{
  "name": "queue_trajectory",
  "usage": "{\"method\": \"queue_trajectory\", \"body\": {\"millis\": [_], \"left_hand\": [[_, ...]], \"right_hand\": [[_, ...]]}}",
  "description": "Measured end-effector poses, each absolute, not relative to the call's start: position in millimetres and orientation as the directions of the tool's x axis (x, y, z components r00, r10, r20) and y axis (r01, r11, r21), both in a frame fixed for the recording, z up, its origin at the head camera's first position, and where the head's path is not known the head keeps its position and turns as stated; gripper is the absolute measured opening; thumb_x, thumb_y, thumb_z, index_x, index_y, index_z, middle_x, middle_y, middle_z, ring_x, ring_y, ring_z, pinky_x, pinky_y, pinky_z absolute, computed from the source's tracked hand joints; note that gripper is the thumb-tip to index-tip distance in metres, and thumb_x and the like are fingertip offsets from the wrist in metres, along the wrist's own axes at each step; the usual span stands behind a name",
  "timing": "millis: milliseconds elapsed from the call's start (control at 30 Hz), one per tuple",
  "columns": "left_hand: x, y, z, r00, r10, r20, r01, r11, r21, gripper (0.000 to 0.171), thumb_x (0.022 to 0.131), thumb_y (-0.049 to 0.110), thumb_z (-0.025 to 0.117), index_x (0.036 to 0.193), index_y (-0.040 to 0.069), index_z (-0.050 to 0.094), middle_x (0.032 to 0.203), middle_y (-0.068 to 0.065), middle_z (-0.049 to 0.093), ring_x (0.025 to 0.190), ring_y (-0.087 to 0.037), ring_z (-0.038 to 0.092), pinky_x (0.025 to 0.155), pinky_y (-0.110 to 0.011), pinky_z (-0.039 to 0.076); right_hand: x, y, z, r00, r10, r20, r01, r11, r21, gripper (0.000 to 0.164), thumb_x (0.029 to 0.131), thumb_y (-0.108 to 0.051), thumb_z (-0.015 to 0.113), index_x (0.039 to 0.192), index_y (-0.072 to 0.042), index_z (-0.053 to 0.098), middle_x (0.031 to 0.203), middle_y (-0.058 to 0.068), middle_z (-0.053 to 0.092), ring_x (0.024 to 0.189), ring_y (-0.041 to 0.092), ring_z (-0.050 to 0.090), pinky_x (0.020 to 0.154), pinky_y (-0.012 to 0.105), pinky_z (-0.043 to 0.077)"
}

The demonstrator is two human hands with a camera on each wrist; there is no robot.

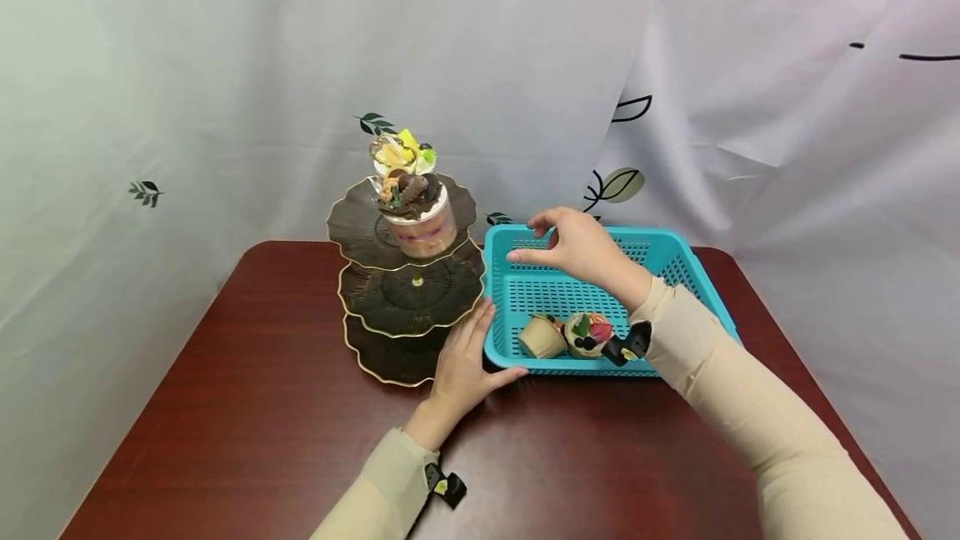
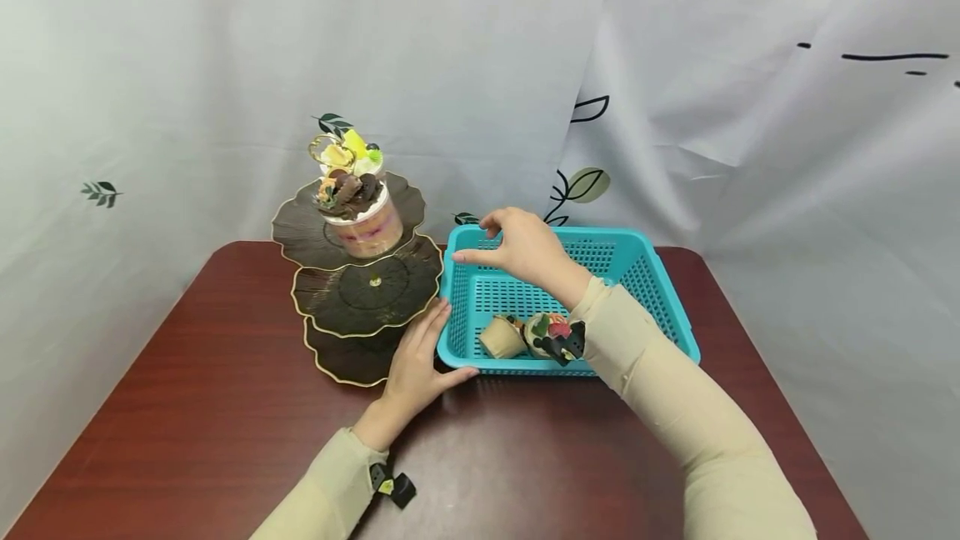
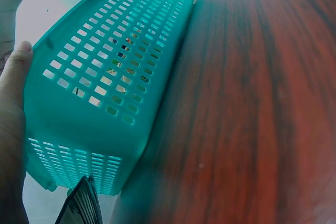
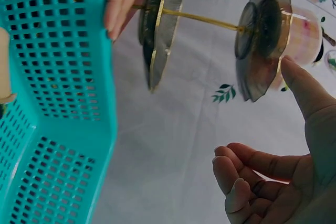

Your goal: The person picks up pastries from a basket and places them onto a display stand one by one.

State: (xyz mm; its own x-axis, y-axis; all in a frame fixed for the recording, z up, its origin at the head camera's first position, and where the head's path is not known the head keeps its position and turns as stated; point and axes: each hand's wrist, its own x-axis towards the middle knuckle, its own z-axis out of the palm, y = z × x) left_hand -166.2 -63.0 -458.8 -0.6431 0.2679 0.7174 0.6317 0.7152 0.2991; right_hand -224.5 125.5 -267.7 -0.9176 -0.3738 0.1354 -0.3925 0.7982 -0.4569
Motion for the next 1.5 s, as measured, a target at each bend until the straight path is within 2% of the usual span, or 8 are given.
{"method": "queue_trajectory", "body": {"millis": [300,433,533,800,1033,1133,1333,1500], "left_hand": [[-166.6,-70.7,-458.3,-0.643,0.259,0.721,0.623,0.725,0.295,0.099,0.063,0.056,0.08,0.136,-0.003,0.05,0.141,-0.017,0.051,0.124,-0.031,0.054,0.098,-0.045,0.048],[-166.9,-74.5,-457.6,-0.64,0.25,0.727,0.628,0.715,0.307,0.097,0.075,0.07,0.064,0.137,-0.003,0.049,0.143,-0.017,0.05,0.126,-0.031,0.053,0.099,-0.046,0.047],[-167.2,-75.0,-457.2,-0.634,0.248,0.733,0.634,0.709,0.309,0.098,0.079,0.075,0.052,0.138,-0.003,0.048,0.143,-0.017,0.05,0.126,-0.032,0.052,0.099,-0.046,0.046],[-168.3,-71.5,-458.8,-0.637,0.252,0.728,0.635,0.707,0.311,0.098,0.08,0.076,0.049,0.137,-0.004,0.048,0.143,-0.018,0.05,0.128,-0.031,0.051,0.1,-0.046,0.046],[-168.7,-65.7,-458.4,-0.646,0.251,0.721,0.629,0.71,0.316,0.101,0.081,0.08,0.035,0.136,-0.004,0.049,0.142,-0.018,0.05,0.127,-0.031,0.052,0.1,-0.047,0.045],[-168.6,-64.0,-458.6,-0.644,0.249,0.723,0.63,0.709,0.317,0.102,0.081,0.08,0.034,0.136,-0.004,0.05,0.142,-0.018,0.051,0.127,-0.031,0.052,0.1,-0.047,0.045],[-170.4,-63.0,-460.7,-0.638,0.257,0.725,0.645,0.693,0.322,0.101,0.081,0.079,0.038,0.136,-0.004,0.049,0.142,-0.019,0.05,0.127,-0.032,0.051,0.101,-0.046,0.045],[-170.9,-62.4,-462.2,-0.635,0.264,0.726,0.655,0.683,0.324,0.1,0.081,0.079,0.038,0.138,-0.003,0.047,0.143,-0.019,0.049,0.128,-0.032,0.051,0.101,-0.046,0.044]], "right_hand": [[-229.9,133.8,-285.8,-0.91,-0.393,0.136,-0.409,0.787,-0.462,0.068,0.081,-0.049,0.072,0.127,-0.001,0.059,0.112,0.012,0.066,0.088,0.021,0.063,0.077,0.038,0.053],[-231.7,136.3,-290.9,-0.911,-0.387,0.14,-0.406,0.783,-0.471,0.066,0.081,-0.048,0.072,0.127,-0.002,0.059,0.109,0.01,0.067,0.084,0.02,0.062,0.074,0.037,0.052],[-231.7,139.5,-293.4,-0.916,-0.376,0.139,-0.395,0.787,-0.473,0.065,0.081,-0.048,0.072,0.127,-0.003,0.06,0.109,0.009,0.067,0.084,0.02,0.062,0.074,0.037,0.052],[-230.0,154.7,-303.1,-0.936,-0.339,0.098,-0.343,0.809,-0.477,0.069,0.081,-0.05,0.071,0.131,-0.004,0.056,0.113,0.01,0.065,0.088,0.02,0.062,0.076,0.037,0.052],[-225.1,173.5,-315.3,-0.936,-0.348,0.062,-0.338,0.83,-0.445,0.07,0.081,-0.049,0.072,0.131,-0.004,0.056,0.118,0.013,0.062,0.099,0.025,0.06,0.083,0.042,0.051],[-222.7,181.3,-322.0,-0.928,-0.37,0.052,-0.355,0.831,-0.428,0.067,0.081,-0.047,0.073,0.129,-0.003,0.057,0.118,0.015,0.062,0.104,0.028,0.059,0.086,0.044,0.05],[-217.1,194.7,-334.8,-0.916,-0.399,0.047,-0.382,0.827,-0.412,0.059,0.081,-0.043,0.074,0.121,-0.001,0.061,0.111,0.016,0.063,0.1,0.029,0.06,0.086,0.043,0.051],[-214.4,203.7,-345.1,-0.909,-0.415,0.047,-0.399,0.83,-0.39,0.059,0.081,-0.041,0.074,0.12,0.0,0.061,0.111,0.017,0.064,0.099,0.029,0.06,0.085,0.043,0.051]]}}
